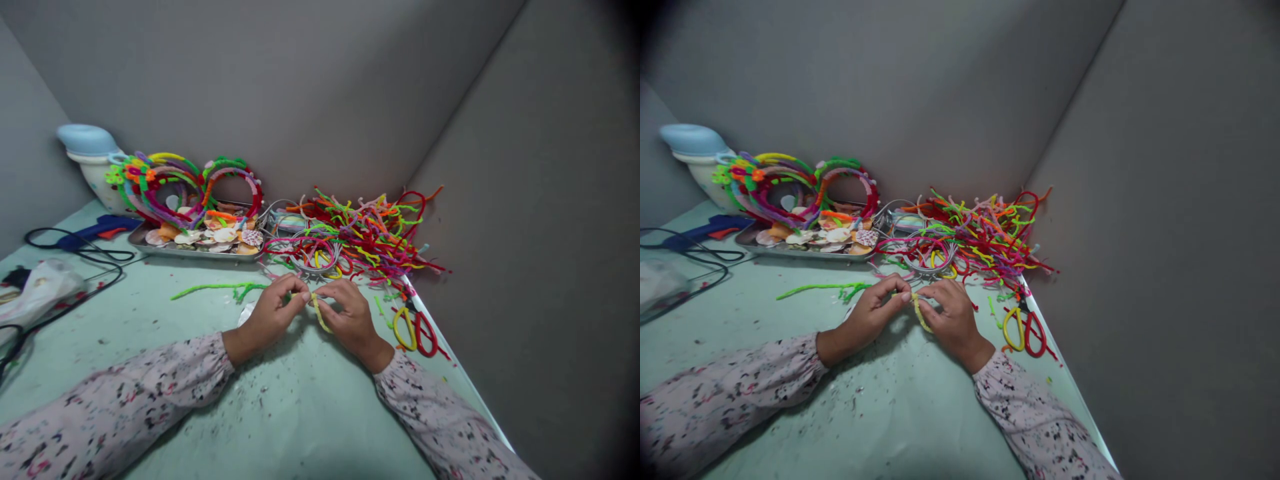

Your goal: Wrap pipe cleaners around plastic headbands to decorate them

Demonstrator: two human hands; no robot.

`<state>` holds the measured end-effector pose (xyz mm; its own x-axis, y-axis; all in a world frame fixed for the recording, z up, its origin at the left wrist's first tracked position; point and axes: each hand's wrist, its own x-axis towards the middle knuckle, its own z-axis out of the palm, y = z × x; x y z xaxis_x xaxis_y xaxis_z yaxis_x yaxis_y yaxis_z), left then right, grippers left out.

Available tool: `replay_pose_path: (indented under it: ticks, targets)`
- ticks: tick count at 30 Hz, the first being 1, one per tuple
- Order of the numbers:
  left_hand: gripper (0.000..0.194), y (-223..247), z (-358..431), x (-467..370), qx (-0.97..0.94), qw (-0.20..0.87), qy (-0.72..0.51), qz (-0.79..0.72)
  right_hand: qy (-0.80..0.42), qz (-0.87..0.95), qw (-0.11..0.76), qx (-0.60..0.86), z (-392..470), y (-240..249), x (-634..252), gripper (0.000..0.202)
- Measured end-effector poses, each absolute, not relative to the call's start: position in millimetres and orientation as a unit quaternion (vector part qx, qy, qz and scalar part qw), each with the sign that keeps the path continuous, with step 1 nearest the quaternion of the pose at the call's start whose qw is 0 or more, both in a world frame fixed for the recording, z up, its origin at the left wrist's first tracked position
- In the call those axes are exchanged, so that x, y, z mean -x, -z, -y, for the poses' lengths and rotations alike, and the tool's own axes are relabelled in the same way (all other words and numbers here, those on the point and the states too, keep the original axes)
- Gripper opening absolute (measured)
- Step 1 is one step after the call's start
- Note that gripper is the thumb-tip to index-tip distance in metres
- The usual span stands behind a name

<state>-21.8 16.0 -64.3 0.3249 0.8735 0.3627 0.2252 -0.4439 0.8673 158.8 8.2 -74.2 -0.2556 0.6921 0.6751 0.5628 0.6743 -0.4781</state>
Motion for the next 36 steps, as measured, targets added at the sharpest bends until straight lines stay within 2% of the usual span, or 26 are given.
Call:
replay_pose_path:
  ticks: [25,36]
  targets:
    - [0.017,64.9,-16.5,22.3,-0.735,0.348,-0.439,-0.383,-0.112,0.761,0.488,0.412,-8.4,76.0,-157.2,0.006]
    - [0.018,63.5,-16.5,21.6,-0.736,0.346,-0.435,-0.386,-0.138,0.774,0.459,0.415,-4.6,65.6,-157.0,0.004]
